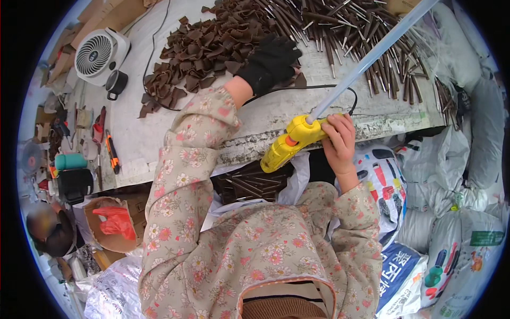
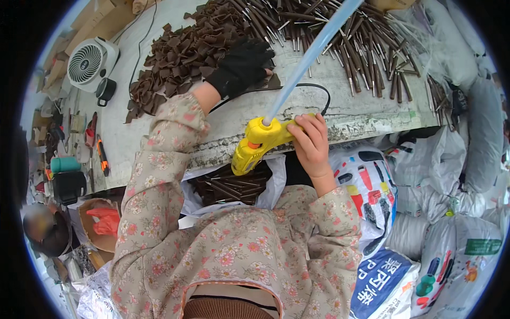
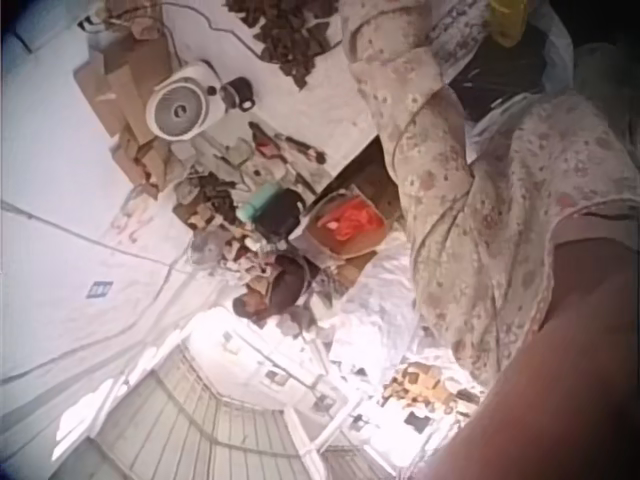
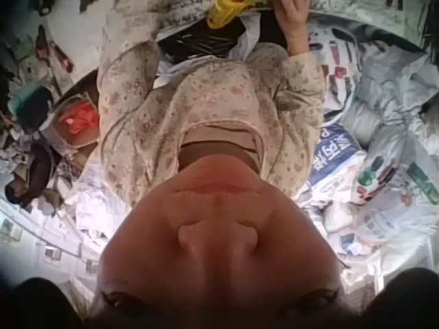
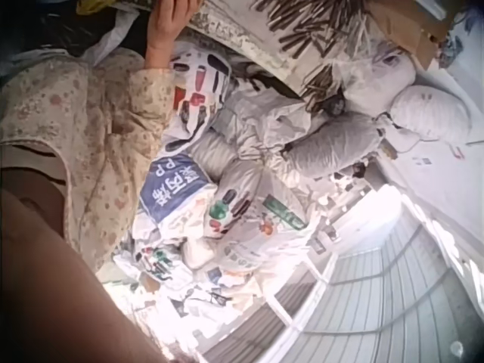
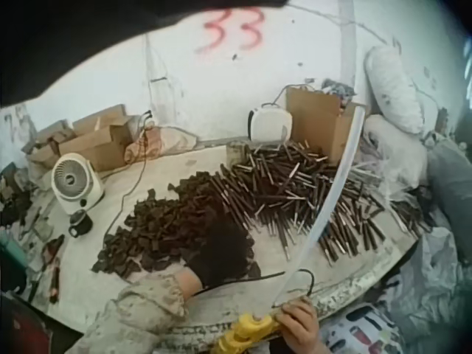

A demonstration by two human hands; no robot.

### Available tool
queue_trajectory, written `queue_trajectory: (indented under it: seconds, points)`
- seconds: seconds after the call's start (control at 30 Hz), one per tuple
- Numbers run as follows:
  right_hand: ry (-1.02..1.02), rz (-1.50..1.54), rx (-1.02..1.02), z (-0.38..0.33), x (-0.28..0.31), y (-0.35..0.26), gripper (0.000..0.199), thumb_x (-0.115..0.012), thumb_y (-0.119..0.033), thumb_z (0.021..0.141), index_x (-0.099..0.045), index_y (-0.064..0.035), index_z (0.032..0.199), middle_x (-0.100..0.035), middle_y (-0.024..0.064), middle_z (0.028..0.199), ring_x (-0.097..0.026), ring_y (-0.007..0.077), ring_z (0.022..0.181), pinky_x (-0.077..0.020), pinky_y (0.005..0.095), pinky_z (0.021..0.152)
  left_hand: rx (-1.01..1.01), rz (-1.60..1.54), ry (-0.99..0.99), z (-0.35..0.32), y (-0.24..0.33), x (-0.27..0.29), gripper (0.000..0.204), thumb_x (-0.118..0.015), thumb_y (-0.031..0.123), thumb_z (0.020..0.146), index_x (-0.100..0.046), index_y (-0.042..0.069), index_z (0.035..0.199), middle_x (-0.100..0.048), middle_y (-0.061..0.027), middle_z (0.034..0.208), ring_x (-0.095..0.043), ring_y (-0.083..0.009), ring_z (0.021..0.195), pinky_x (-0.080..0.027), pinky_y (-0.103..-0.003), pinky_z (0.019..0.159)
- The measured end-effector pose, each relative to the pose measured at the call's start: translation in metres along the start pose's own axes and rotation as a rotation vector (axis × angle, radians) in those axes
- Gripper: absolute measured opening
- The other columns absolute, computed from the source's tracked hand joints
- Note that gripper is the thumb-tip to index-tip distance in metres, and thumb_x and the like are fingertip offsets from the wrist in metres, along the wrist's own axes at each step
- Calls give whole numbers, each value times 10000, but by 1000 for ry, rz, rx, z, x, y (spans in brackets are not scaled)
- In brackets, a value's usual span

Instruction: Assembling small brown sleeves onto components and using a heat gun for processing at a factory workbench.

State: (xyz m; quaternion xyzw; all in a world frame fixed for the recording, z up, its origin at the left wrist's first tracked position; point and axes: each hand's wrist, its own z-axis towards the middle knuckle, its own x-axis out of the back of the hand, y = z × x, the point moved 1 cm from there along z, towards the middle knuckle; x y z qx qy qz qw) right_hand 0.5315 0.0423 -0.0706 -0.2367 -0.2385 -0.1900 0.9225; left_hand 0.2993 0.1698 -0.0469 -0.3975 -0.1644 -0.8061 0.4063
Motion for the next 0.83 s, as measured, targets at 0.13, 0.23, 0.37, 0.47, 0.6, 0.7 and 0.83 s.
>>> queue_trajectory:
  seconds: [0.13,0.23,0.37,0.47,0.6,0.7,0.83]
  points:
    - [-12,-16,-60,-5,0,3,446,-629,97,569,-609,-74,980,-559,77,1069,-524,271,1002,-369,445,940,115,19,-278,-19,-21,4,351,-612,305,737,-595,130,1041,-545,-84,1148,-466,-282,1102,-313,-409,962]
    - [-2,-6,-70,-5,-2,4,435,-622,103,576,-608,-69,975,-560,80,1066,-526,275,1010,-367,447,945,129,71,-236,-51,-45,25,303,-616,296,744,-602,117,988,-541,-92,1148,-477,-289,1083,-340,-401,939]
    - [40,-2,-62,-6,-5,8,417,-621,105,587,-604,-61,968,-563,85,1061,-529,280,1018,-357,450,961,282,143,-331,-76,-60,59,254,-623,265,742,-619,111,944,-568,-88,1103,-511,-271,1043,-393,-377,881]
    - [35,-9,-80,-11,-6,9,418,-618,113,587,-602,-60,967,-566,88,1057,-531,282,1017,-352,454,968,342,195,-234,-62,-57,73,250,-626,262,743,-622,103,936,-585,-88,1078,-532,-263,1015,-409,-371,863]
    - [40,-4,-69,-6,-6,7,421,-620,116,583,-601,-61,965,-569,91,1054,-533,284,1017,-346,457,972,267,96,-26,-3,-50,44,355,-622,326,731,-609,103,1006,-586,-93,1051,-531,-266,1005,-379,-384,886]
    - [23,11,-85,-5,-10,4,417,-620,112,584,-601,-62,962,-570,92,1053,-534,284,1017,-342,458,977,287,169,-46,15,-71,-23,430,-619,357,715,-581,108,1064,-552,-103,1095,-483,-251,1072,-328,-393,930]
    - [0,30,-88,-7,-13,9,401,-602,102,610,-600,-64,976,-567,100,1071,-526,281,1032,-331,458,989,445,270,-329,5,-98,-33,576,-587,425,763,-443,123,1232,-357,-138,1353,-370,-348,1215,-270,-459,1009]
